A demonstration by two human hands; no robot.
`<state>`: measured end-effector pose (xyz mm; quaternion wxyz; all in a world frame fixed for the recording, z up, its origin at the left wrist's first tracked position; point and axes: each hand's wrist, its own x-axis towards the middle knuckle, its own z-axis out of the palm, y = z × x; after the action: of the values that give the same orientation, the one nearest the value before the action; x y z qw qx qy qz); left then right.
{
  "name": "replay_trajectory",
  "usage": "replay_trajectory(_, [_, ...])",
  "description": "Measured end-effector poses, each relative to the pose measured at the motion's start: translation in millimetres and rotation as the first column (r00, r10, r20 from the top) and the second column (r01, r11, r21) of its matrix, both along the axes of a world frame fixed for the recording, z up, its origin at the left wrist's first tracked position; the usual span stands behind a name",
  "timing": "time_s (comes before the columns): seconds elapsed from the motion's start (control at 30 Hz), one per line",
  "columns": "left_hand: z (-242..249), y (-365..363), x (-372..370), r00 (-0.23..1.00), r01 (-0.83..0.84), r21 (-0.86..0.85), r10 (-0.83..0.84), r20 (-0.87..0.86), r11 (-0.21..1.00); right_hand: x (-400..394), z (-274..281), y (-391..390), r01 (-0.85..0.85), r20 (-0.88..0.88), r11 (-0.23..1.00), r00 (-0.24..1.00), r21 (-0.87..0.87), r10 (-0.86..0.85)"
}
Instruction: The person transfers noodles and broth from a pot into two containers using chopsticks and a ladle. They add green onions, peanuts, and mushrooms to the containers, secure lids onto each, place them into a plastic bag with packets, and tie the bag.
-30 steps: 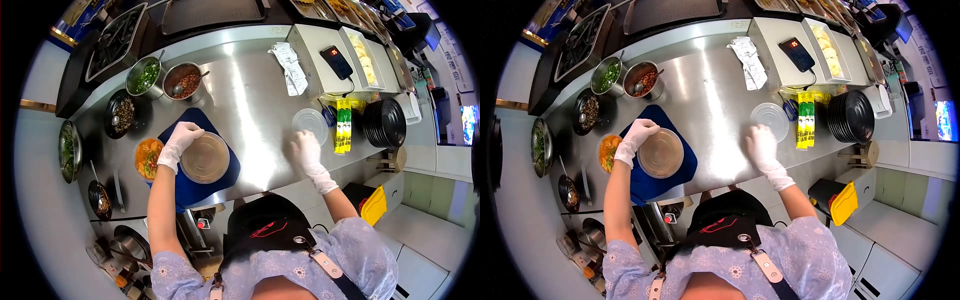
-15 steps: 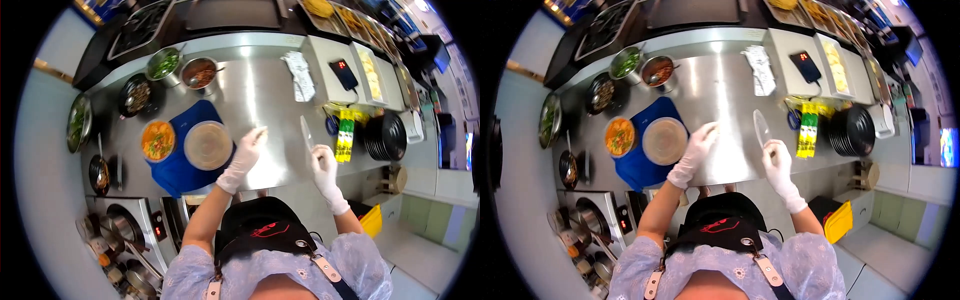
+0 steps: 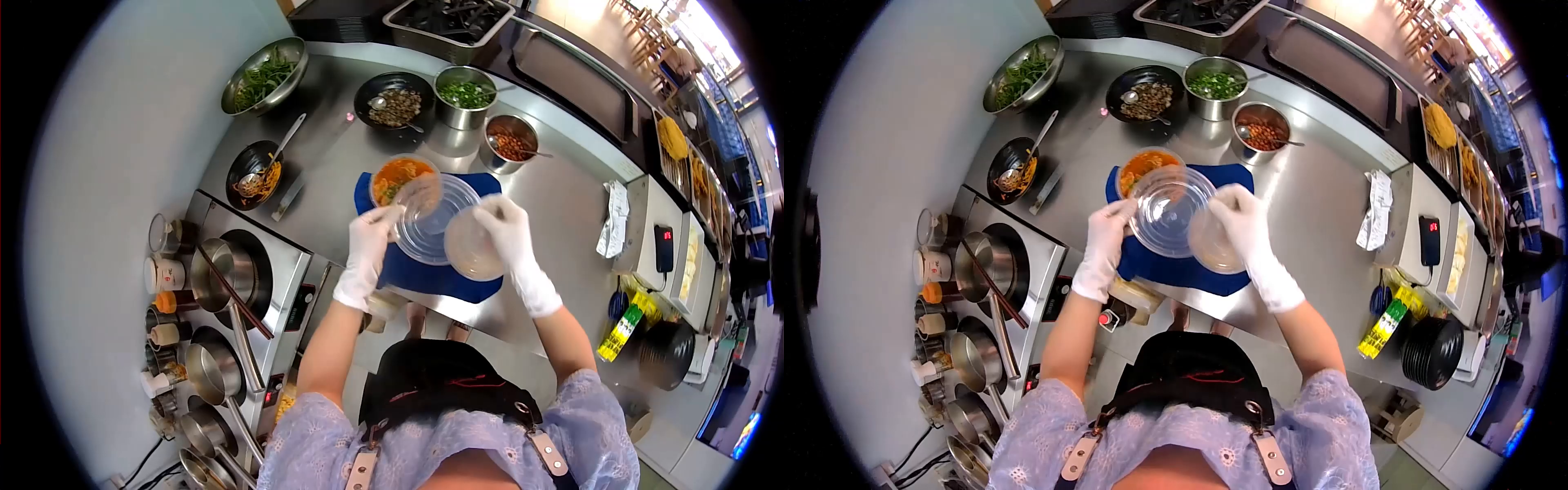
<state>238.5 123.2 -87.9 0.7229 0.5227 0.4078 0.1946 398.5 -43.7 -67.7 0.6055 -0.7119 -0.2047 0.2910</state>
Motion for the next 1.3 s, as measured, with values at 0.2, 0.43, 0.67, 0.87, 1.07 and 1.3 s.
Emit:
replay_trajectory(0.2, [-41,71,29,0.983,-0.013,0.509,0.104,-0.150,0.861,66,-74,109,-0.022,-0.121,0.979,0.993,-0.203,-0.003])
replay_trajectory(0.43, [-58,97,28,0.911,0.106,0.545,0.138,-0.388,0.831,67,-82,132,-0.125,-0.156,0.946,0.985,-0.299,0.080])
replay_trajectory(0.67, [-98,118,25,0.985,0.081,-0.100,-0.095,-0.145,0.992,68,-83,135,-0.117,-0.227,0.959,0.972,-0.259,0.058])
replay_trajectory(0.87, [-94,140,27,0.957,0.203,-0.253,-0.246,-0.151,0.946,75,-87,138,-0.166,-0.258,0.951,0.961,-0.262,0.097])
replay_trajectory(1.07, [-79,158,86,0.898,0.414,0.063,-0.396,-0.192,0.908,74,-84,139,-0.159,-0.195,0.951,0.975,-0.266,0.108])
replay_trajectory(1.3, [-89,178,108,0.798,0.549,-0.003,-0.525,-0.297,0.836,87,-89,139,-0.235,-0.286,0.940,0.944,-0.246,0.161])
